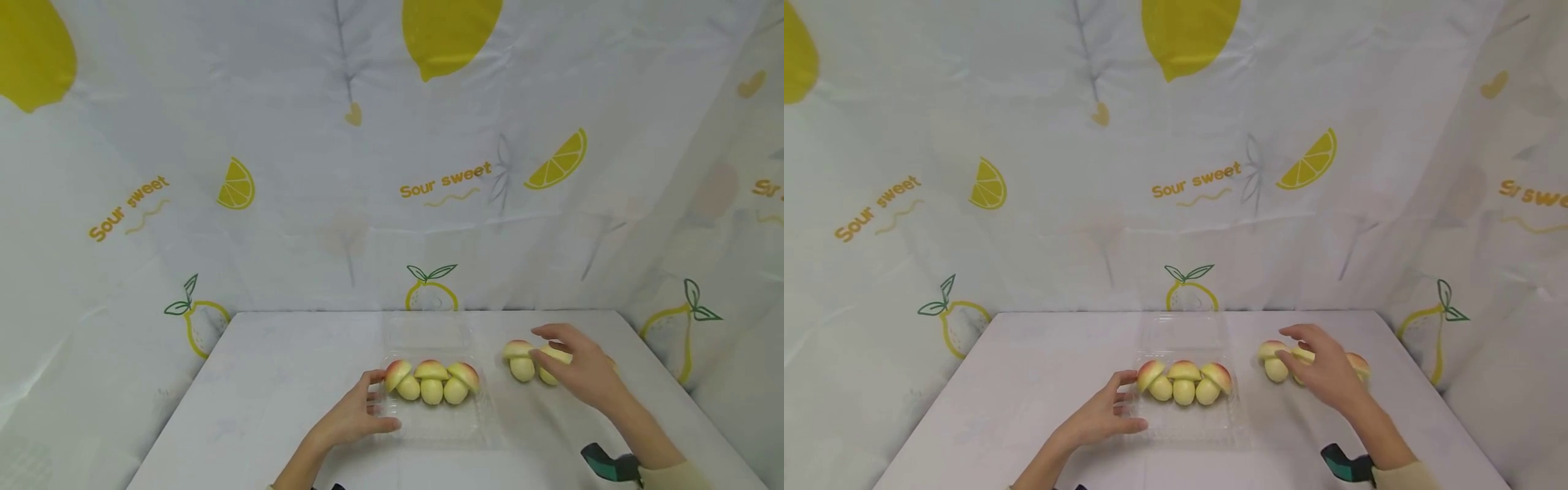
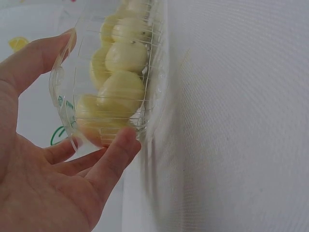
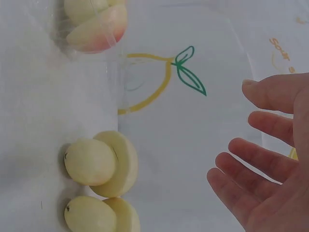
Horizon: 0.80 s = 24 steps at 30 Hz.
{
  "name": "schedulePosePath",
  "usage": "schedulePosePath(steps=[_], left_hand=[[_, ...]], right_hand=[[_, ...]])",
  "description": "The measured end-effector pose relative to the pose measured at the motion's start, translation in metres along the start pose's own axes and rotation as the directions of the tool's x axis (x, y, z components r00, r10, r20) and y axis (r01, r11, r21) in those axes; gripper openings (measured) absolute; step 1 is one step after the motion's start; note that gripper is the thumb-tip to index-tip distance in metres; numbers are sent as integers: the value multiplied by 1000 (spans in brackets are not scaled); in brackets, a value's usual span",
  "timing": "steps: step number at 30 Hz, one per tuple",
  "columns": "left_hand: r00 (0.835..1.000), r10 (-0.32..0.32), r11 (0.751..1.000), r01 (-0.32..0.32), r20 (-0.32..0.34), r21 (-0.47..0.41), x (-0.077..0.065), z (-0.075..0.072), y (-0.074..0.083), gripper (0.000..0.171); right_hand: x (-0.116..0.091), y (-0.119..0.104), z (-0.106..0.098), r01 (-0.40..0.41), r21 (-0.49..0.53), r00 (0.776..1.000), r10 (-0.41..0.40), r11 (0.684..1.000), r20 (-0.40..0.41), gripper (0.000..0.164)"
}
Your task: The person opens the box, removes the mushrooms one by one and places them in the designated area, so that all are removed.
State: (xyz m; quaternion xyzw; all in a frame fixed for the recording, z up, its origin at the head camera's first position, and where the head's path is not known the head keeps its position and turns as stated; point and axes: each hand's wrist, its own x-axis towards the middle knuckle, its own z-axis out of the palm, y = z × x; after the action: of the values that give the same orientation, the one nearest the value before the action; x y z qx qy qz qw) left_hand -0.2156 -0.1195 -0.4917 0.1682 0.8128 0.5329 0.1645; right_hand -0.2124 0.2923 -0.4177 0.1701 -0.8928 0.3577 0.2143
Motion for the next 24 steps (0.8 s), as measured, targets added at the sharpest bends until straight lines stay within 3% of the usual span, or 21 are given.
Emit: schedulePosePath(steps=[11, 18, 24], left_hand=[[1000, 11, 1000, -10, -9, 22, 1, -1, -2, 89], [1000, 15, 1000, -15, -2, 8, 1, -1, -1, 89], [1000, 15, 1000, -15, 1, 1, 0, 0, -1, 88]], right_hand=[[6, -14, 20, 57, 31, 998, -57, 998, 4, 36], [9, -23, 34, 21, 27, 998, -23, 999, 62, 35], [8, -29, 46, 33, 71, 995, -39, 997, 89, 32]])
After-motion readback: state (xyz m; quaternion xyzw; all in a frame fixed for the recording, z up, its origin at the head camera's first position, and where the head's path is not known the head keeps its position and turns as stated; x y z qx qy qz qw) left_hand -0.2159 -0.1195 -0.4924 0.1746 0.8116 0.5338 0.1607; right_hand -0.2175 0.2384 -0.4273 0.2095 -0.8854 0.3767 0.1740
